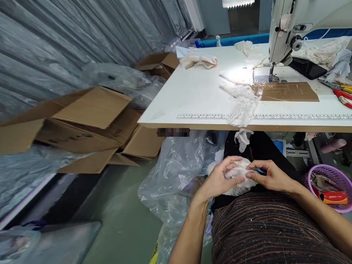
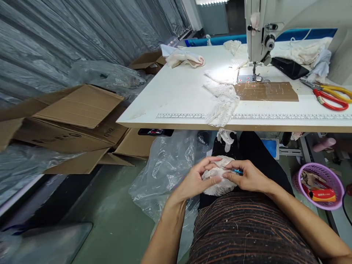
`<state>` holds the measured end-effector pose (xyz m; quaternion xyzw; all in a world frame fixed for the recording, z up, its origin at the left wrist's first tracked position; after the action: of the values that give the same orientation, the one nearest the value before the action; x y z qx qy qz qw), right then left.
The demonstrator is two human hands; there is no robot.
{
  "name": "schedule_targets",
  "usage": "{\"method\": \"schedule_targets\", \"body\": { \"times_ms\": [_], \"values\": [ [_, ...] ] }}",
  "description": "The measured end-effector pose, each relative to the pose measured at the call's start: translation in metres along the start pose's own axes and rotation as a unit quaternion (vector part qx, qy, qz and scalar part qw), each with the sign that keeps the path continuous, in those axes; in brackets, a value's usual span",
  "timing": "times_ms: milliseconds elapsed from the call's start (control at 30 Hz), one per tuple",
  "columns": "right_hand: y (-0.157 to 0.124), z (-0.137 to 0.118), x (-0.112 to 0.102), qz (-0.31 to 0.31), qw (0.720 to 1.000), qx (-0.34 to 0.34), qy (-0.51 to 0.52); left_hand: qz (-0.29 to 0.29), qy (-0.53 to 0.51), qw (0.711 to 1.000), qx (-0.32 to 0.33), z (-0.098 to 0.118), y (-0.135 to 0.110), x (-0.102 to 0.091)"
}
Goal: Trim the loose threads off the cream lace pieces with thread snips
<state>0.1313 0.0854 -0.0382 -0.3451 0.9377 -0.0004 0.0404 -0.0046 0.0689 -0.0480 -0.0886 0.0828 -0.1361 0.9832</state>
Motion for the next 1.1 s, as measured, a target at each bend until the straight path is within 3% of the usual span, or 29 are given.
{"method": "schedule_targets", "body": {
  "times_ms": [133, 233, 333, 433, 567, 767, 933, 1000, 1100],
  "values": [
    [0.0, 0.022, -0.011, 0.046, 0.998, 0.04, 0.022, -0.042, 0.041, 0.997, -0.05, -0.021, -0.01, -0.003],
    [0.001, 0.034, -0.018, 0.078, 0.995, 0.042, -0.035, 0.017, 0.085, 0.995, -0.052, -0.035, -0.01, -0.022],
    [0.003, 0.029, -0.032, 0.158, 0.979, -0.013, -0.13, 0.103, 0.171, 0.98, 0.023, -0.034, -0.004, -0.04],
    [0.007, 0.017, -0.052, 0.261, 0.951, -0.062, -0.152, 0.157, 0.199, 0.963, 0.09, -0.027, 0.007, -0.046],
    [0.022, 0.008, -0.07, 0.333, 0.929, -0.057, -0.151, 0.232, 0.176, 0.945, 0.15, -0.007, 0.025, -0.047],
    [0.04, -0.001, -0.063, 0.294, 0.943, -0.069, -0.139, 0.24, 0.148, 0.938, 0.203, 0.03, 0.045, -0.032],
    [0.025, -0.019, -0.035, 0.194, 0.969, -0.095, -0.116, 0.222, 0.093, 0.952, 0.188, 0.032, 0.047, -0.026],
    [0.014, -0.029, -0.018, 0.124, 0.982, -0.1, -0.098, 0.188, 0.056, 0.967, 0.163, 0.026, 0.046, -0.02],
    [-0.008, -0.045, 0.004, 0.033, 0.989, -0.104, -0.104, 0.064, -0.033, 0.988, 0.138, 0.02, 0.038, 0.002]
  ]
}}
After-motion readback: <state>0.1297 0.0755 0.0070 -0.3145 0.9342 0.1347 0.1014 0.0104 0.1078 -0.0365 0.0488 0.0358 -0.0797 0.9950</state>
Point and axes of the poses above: each hand's wrist, its own y-axis towards the middle knuckle, its own x-axis out of the palm, z = x × y, the point moved 8 cm from there along y, towards the middle knuckle, and after that the axes turned 2 degrees about y, right-handed, at the moved point
